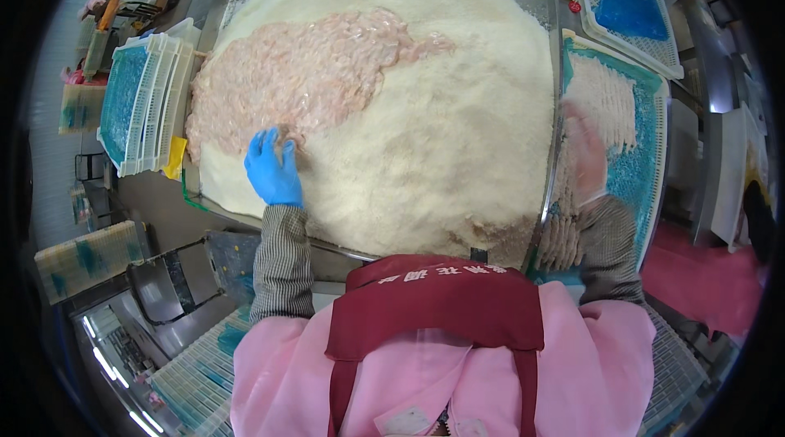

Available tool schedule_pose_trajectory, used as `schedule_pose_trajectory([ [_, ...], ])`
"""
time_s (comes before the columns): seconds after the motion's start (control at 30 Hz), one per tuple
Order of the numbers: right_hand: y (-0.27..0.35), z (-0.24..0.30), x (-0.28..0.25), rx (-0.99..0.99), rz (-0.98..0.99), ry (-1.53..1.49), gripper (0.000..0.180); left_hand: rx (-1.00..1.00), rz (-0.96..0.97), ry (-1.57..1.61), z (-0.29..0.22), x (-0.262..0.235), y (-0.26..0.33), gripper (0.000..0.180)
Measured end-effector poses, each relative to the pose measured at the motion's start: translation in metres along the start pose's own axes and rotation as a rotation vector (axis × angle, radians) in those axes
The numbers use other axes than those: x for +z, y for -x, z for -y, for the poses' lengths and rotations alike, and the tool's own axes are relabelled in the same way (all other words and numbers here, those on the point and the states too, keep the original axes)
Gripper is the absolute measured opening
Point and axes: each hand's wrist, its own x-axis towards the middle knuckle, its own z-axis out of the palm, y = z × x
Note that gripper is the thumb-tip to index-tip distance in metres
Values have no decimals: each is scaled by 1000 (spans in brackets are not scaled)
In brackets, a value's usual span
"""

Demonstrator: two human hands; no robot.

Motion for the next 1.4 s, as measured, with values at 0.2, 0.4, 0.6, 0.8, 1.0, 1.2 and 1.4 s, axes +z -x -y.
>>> schedule_pose_trajectory([
  [0.2,97,-5,95,-24,440,143,39,-95,544,409,-11,-12,4,28],
  [0.4,133,-38,129,123,715,190,42,398,513,574,-40,-22,105,37],
  [0.6,129,-42,159,603,669,-168,45,-295,446,797,-55,-15,127,31],
  [0.8,126,-100,195,591,766,-514,38,-117,352,852,-105,-8,109,29],
  [1.0,110,-31,174,827,559,-675,31,-438,141,448,-26,20,62,40],
  [1.2,82,-24,165,665,379,-433,32,-557,377,588,3,14,25,31],
  [1.4,52,-35,141,581,289,-380,36,-515,539,857,-67,-41,78,17],
])
